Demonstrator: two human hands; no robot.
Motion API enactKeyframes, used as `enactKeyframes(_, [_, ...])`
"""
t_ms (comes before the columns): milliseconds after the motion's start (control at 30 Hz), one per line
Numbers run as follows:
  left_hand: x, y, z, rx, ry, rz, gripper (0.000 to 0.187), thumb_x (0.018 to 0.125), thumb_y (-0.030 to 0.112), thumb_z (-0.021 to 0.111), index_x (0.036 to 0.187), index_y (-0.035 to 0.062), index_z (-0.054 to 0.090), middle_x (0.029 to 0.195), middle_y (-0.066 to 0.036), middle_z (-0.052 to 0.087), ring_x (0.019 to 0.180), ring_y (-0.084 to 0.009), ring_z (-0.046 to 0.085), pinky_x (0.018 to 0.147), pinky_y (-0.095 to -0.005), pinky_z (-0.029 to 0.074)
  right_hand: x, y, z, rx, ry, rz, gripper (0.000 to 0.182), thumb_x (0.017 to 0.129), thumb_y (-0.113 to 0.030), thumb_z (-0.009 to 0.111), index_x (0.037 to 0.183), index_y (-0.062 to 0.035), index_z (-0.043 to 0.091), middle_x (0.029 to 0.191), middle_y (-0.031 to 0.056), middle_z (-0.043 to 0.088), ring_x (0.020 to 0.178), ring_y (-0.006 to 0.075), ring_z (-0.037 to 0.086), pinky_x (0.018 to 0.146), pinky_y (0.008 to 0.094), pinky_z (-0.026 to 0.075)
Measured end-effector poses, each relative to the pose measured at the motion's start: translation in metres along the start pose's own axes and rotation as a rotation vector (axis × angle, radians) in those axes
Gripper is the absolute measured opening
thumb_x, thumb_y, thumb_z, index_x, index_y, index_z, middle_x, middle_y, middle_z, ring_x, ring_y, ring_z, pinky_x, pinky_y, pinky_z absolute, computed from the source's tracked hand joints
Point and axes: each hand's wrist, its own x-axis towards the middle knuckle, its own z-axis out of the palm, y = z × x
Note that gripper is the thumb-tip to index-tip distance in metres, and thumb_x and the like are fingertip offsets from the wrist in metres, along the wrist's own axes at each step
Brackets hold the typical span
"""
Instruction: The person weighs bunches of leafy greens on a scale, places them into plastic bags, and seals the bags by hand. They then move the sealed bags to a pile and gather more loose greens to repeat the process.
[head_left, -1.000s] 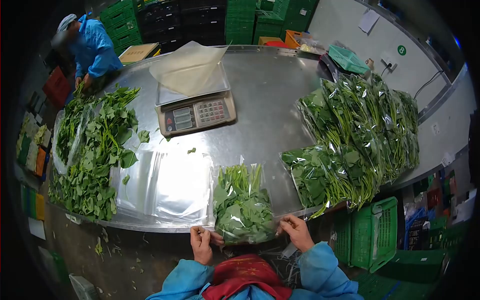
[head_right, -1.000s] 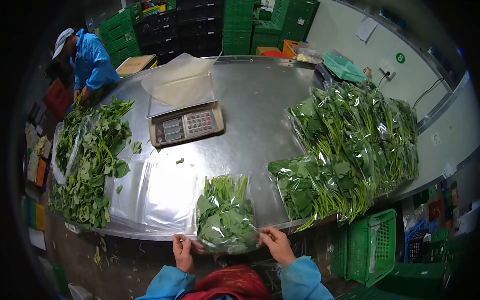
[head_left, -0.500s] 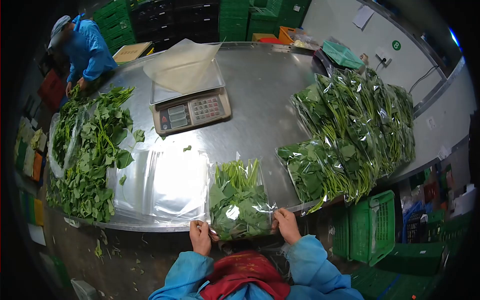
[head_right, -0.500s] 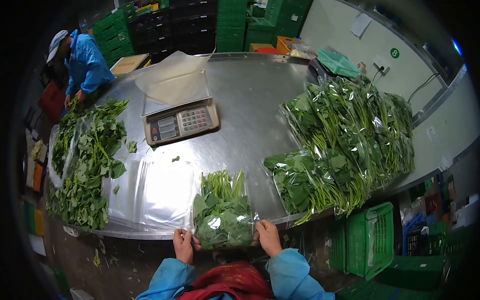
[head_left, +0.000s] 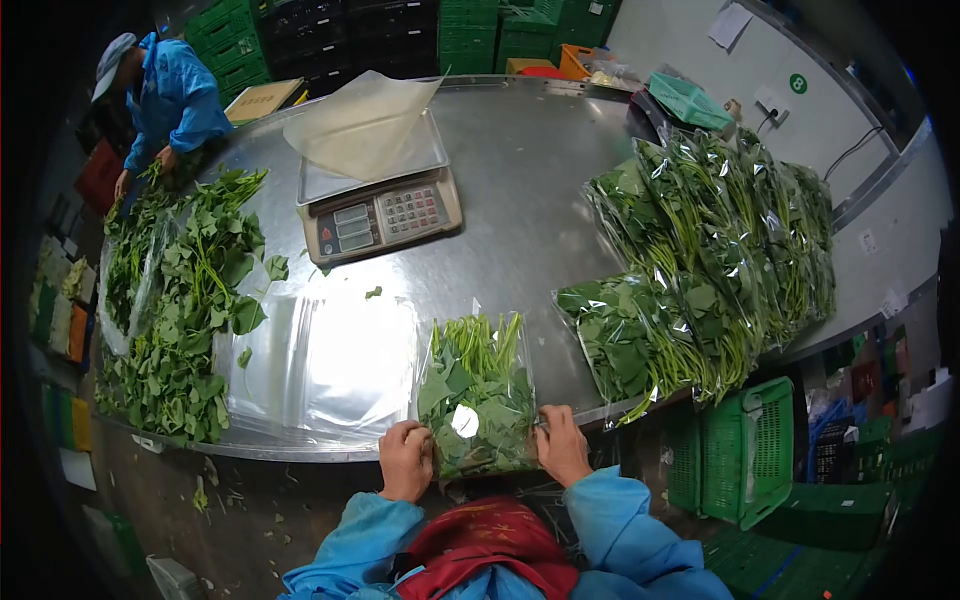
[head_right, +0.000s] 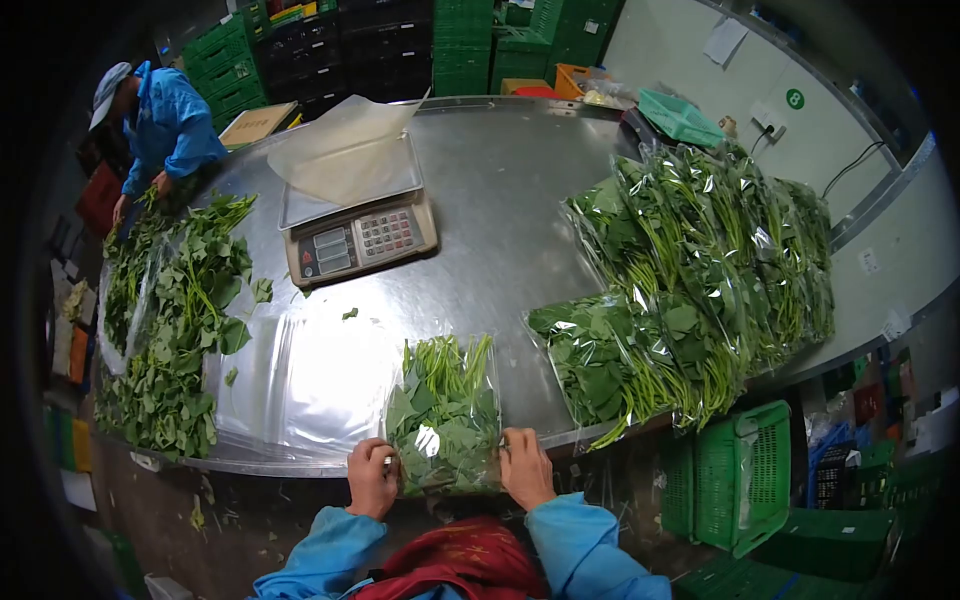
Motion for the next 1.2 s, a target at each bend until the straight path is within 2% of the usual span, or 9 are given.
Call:
enactKeyframes(133, [0.006, -0.023, -0.004, 0.094, -0.137, 0.359, 0.040, 0.063, 0.002, 0.063, 0.101, 0.0127, 0.056, 0.113, -0.006, 0.055, 0.105, -0.0257, 0.052, 0.083, -0.0411, 0.036, 0.003, 0.027, -0.013, -0.262, -0.182, -0.520, 0.063, 0.068, -0.003, 0.060, 0.128, -0.0099, 0.042, 0.130, 0.0154, 0.039, 0.118, 0.0321, 0.040, 0.094, 0.0412, 0.033])
enactKeyframes(400, [0.051, -0.019, -0.035, -0.150, -0.273, 0.368, 0.052, 0.066, 0.014, 0.069, 0.115, 0.0132, 0.053, 0.126, -0.012, 0.047, 0.119, -0.0318, 0.042, 0.098, -0.0405, 0.033, 0.058, -0.006, -0.047, 0.015, -0.049, -0.497, 0.055, 0.069, -0.010, 0.064, 0.122, -0.0101, 0.051, 0.134, 0.0175, 0.039, 0.126, 0.0328, 0.034, 0.100, 0.0410, 0.026])
enactKeyframes(467, [0.082, -0.012, -0.043, -0.457, -0.118, 0.238, 0.045, 0.074, 0.022, 0.062, 0.116, 0.0091, 0.052, 0.127, -0.013, 0.047, 0.119, -0.0302, 0.042, 0.099, -0.0397, 0.032, 0.094, -0.029, -0.067, 0.279, 0.132, -0.565, 0.035, 0.076, -0.017, 0.063, 0.109, -0.0053, 0.059, 0.112, 0.0163, 0.056, 0.108, 0.0255, 0.052, 0.090, 0.0352, 0.037])
enactKeyframes(567, [0.117, 0.013, -0.054, -1.253, -0.235, -0.026, 0.045, 0.093, 0.036, 0.039, 0.120, 0.0015, 0.046, 0.124, -0.013, 0.049, 0.117, -0.0238, 0.044, 0.100, -0.0345, 0.032, 0.119, -0.088, -0.105, 0.735, 0.095, -0.118, 0.036, 0.086, -0.030, 0.058, 0.084, 0.0058, 0.061, 0.067, 0.0033, 0.058, 0.065, 0.0086, 0.049, 0.058, 0.0255, 0.041])
enactKeyframes(800, [0.044, 0.053, -0.001, -1.608, -0.334, -0.249, 0.063, 0.082, 0.033, 0.060, 0.132, 0.0035, 0.035, 0.127, -0.012, 0.046, 0.117, -0.0237, 0.044, 0.098, -0.0409, 0.037, 0.118, -0.069, -0.081, 0.770, 0.027, 0.198, 0.040, 0.085, -0.034, 0.059, 0.064, 0.0002, 0.057, 0.059, -0.0024, 0.049, 0.056, 0.0049, 0.039, 0.049, 0.0261, 0.032])
enactKeyframes(867, [0.021, 0.046, 0.020, -1.731, -0.320, -0.646, 0.057, 0.085, 0.036, 0.055, 0.130, 0.0041, 0.038, 0.124, -0.012, 0.049, 0.113, -0.0249, 0.048, 0.096, -0.0411, 0.038, 0.107, -0.063, -0.071, 0.737, -0.082, 0.276, 0.041, 0.085, -0.035, 0.060, 0.064, -0.0001, 0.056, 0.059, -0.0028, 0.047, 0.055, 0.0055, 0.038, 0.048, 0.0262, 0.031])
enactKeyframes(967, [0.015, 0.037, 0.032, -1.885, -0.341, -0.938, 0.046, 0.088, 0.038, 0.050, 0.120, 0.0051, 0.050, 0.115, -0.011, 0.057, 0.106, -0.0271, 0.054, 0.091, -0.0412, 0.043, 0.096, -0.042, -0.066, 0.855, -0.246, 0.351, 0.038, 0.087, -0.036, 0.056, 0.086, 0.0013, 0.058, 0.076, -0.0001, 0.052, 0.067, 0.0063, 0.044, 0.056, 0.0249, 0.035])
enactKeyframes(1067, [0.017, 0.027, 0.032, -1.943, -0.407, -0.902, 0.047, 0.090, 0.039, 0.046, 0.122, 0.0051, 0.048, 0.116, -0.012, 0.056, 0.103, -0.0244, 0.056, 0.091, -0.0396, 0.044, 0.073, -0.012, -0.064, 0.946, -0.463, 0.490, 0.043, 0.090, -0.038, 0.051, 0.111, -0.0011, 0.051, 0.102, 0.0025, 0.053, 0.092, 0.0086, 0.048, 0.075, 0.0265, 0.041])
enactKeyframes(1200, [0.031, 0.023, 0.030, -1.954, -0.466, -0.864, 0.048, 0.090, 0.041, 0.044, 0.122, 0.0045, 0.048, 0.116, -0.012, 0.057, 0.102, -0.0249, 0.057, 0.090, -0.0390, 0.045, 0.012, -0.016, -0.067, 1.450, -0.683, 0.333, 0.069, 0.087, -0.040, 0.054, 0.139, -0.0054, 0.024, 0.140, 0.0072, 0.030, 0.128, 0.0203, 0.032, 0.104, 0.0369, 0.030])
